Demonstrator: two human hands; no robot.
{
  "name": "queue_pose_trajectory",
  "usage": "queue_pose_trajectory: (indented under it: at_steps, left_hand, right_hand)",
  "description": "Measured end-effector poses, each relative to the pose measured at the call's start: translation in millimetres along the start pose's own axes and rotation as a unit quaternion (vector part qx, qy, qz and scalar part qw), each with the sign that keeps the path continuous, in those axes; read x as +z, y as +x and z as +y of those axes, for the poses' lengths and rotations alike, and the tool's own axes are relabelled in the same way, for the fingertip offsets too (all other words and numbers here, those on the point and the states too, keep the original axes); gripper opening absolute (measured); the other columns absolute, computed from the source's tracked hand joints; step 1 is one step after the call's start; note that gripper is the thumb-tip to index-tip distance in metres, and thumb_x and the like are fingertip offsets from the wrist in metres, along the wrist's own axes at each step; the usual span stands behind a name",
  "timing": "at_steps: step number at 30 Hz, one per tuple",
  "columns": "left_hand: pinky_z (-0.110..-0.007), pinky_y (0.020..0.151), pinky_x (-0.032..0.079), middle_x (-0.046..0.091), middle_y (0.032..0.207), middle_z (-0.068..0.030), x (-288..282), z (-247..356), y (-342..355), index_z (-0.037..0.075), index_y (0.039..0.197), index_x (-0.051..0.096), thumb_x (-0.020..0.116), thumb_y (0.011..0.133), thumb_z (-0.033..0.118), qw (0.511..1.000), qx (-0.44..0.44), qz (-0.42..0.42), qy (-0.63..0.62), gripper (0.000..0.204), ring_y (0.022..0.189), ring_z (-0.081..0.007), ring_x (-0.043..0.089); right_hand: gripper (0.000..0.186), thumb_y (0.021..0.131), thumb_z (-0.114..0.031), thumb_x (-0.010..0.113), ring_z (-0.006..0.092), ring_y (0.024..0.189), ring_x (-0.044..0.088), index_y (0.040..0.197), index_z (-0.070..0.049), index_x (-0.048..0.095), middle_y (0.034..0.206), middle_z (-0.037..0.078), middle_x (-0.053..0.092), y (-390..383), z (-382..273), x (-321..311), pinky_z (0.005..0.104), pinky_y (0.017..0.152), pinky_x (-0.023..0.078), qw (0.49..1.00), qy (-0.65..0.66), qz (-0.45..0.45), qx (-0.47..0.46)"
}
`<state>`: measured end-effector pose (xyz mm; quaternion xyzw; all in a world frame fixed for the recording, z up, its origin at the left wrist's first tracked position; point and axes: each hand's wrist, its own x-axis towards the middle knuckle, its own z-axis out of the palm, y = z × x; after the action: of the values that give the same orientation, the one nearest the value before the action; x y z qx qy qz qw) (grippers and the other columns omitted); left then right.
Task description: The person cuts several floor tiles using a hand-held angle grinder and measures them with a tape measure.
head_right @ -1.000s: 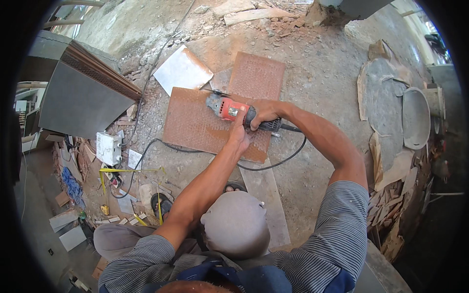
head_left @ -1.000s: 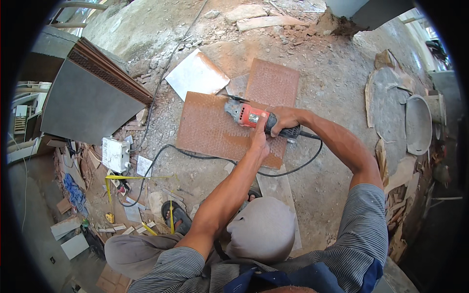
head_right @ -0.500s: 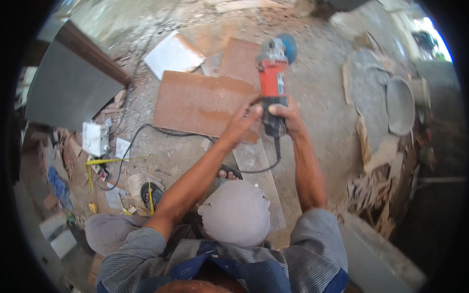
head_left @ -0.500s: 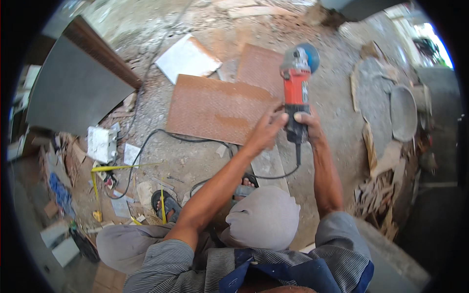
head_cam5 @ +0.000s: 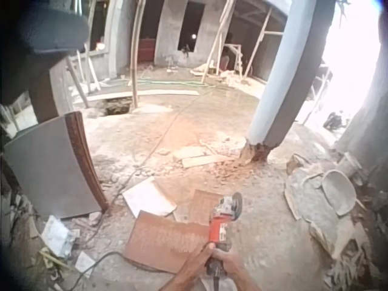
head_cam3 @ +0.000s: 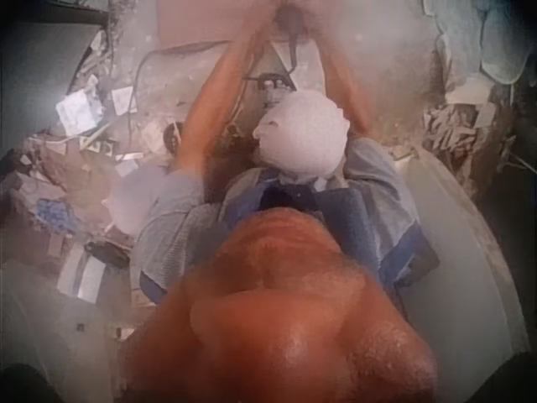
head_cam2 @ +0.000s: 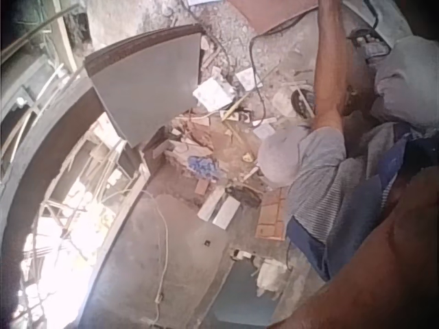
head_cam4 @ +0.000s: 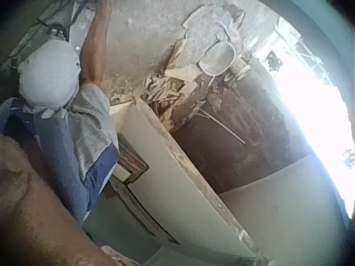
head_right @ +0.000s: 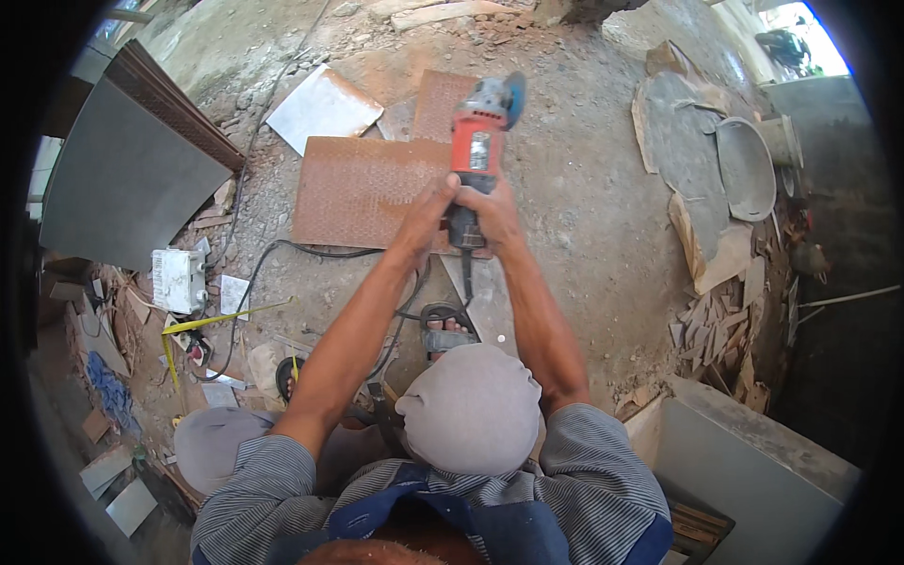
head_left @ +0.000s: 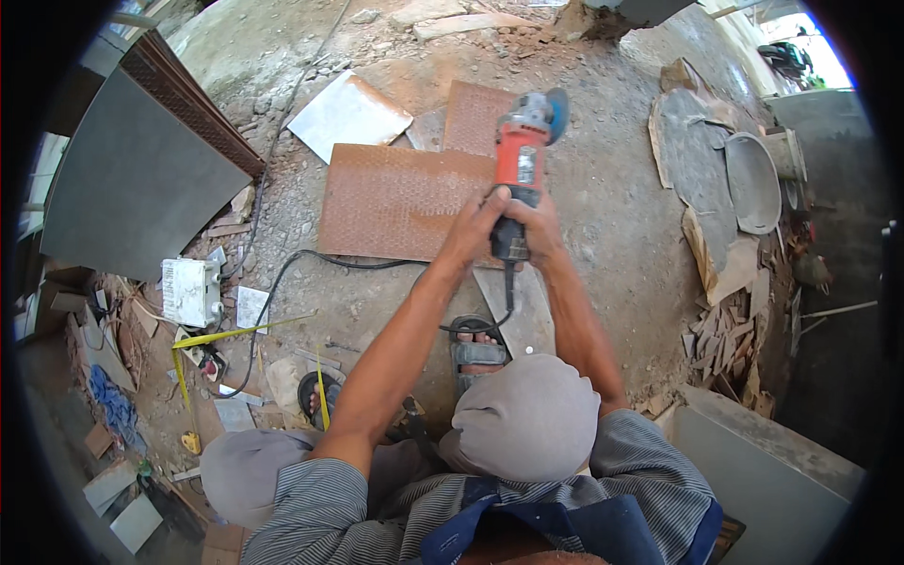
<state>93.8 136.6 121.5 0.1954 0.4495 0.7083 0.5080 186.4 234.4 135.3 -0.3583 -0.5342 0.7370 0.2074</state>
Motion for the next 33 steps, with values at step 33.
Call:
queue_pose_trajectory:
  at_steps: [33]
  left_hand:
    - [-0.031,0.069,0.053,0.066,0.092,-0.0102,-149.1,8.9,47.6,0.001,0.104,0.063,0.069,0.082,0.041,0.964,-0.253,0.067,0.05,0.046,0.078,-0.0188,0.064]
  right_hand:
    - [0.027,0.067,-0.015,0.07,0.0158,0.065,0.062,0.085,0.003,0.065,0.075,0.008,0.065,56.0,85.7,118.0,0.0311,0.057,0.048,0.996,-0.064,0.02,0.064]
